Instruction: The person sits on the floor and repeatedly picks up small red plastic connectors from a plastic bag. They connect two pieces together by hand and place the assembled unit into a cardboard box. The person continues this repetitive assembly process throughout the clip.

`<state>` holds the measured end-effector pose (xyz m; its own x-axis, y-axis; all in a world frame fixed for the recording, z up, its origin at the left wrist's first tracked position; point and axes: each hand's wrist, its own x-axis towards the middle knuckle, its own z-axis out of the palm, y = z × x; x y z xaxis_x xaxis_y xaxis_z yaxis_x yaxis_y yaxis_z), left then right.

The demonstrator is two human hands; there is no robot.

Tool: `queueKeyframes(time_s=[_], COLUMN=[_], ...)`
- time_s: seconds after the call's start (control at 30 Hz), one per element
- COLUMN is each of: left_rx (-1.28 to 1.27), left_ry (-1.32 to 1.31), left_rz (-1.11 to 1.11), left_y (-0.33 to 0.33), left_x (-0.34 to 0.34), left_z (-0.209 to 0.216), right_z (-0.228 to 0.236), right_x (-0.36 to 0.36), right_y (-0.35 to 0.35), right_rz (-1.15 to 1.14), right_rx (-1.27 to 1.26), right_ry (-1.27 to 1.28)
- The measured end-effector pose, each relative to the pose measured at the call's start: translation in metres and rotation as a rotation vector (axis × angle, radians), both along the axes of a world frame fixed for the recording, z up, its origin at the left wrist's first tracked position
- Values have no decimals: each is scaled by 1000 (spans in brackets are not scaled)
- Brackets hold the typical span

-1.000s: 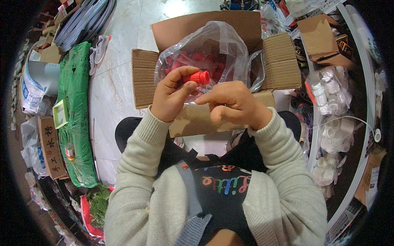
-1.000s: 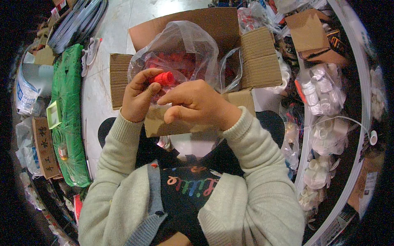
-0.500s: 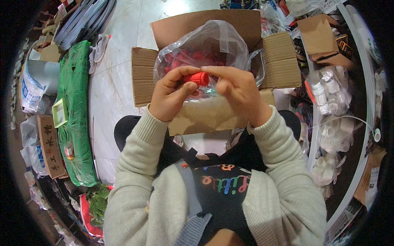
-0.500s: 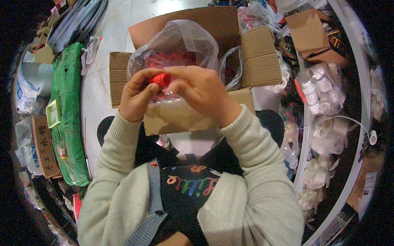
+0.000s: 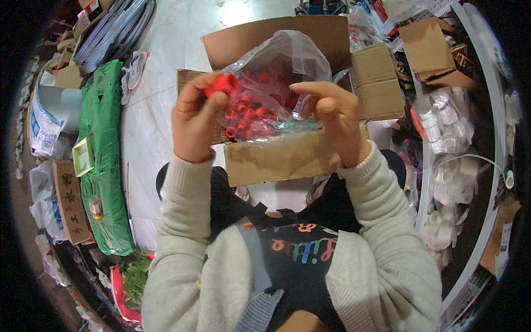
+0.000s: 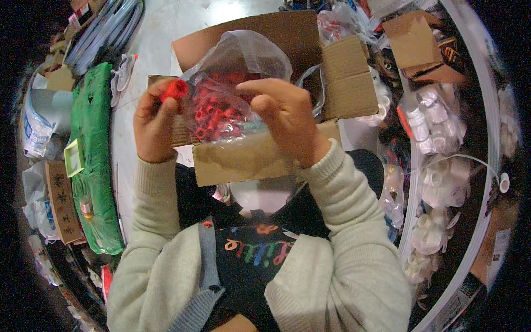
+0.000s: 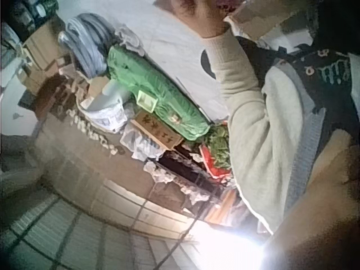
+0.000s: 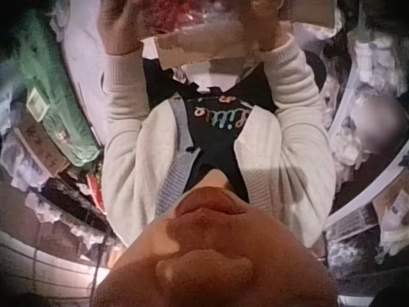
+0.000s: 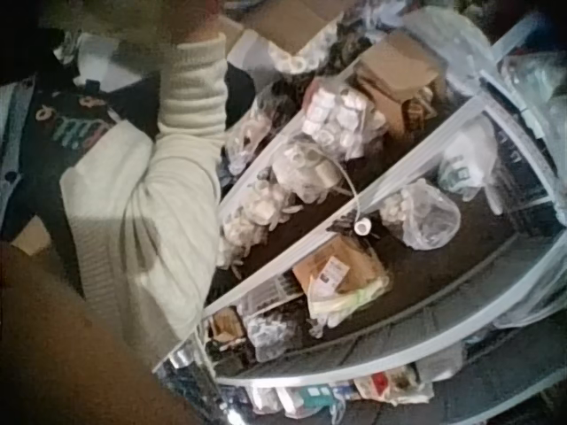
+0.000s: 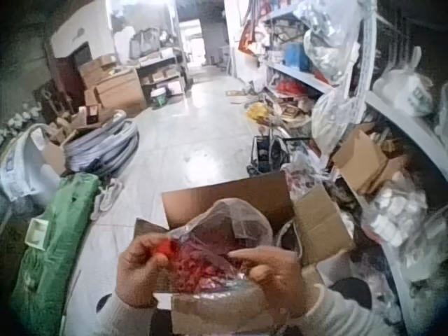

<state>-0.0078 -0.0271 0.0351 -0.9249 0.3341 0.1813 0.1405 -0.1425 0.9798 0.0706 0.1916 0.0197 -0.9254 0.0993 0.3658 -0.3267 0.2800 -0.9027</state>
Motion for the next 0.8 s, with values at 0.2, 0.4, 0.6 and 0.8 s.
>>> queueKeyframes(time_s=[0.2, 0.4, 0.6, 0.8], left_rx=[-364, -414, -762, -1417], left_ry=[145, 410, 423, 563], left_rz=[254, 286, -364, -959], left_y=[-22, -3, 62, 129], left_x=[-43, -26, 4, -63], left_z=[-18, -15, 8, -123], right_z=[6, 8, 9, 5], right_x=[-10, -8, -8, -18], right_y=[24, 54, 66, 72], right_rz=[-219, -369, -440, -484], right_rx=[-321, -302, -340, 62], right_ry=[127, 208, 158, -66])
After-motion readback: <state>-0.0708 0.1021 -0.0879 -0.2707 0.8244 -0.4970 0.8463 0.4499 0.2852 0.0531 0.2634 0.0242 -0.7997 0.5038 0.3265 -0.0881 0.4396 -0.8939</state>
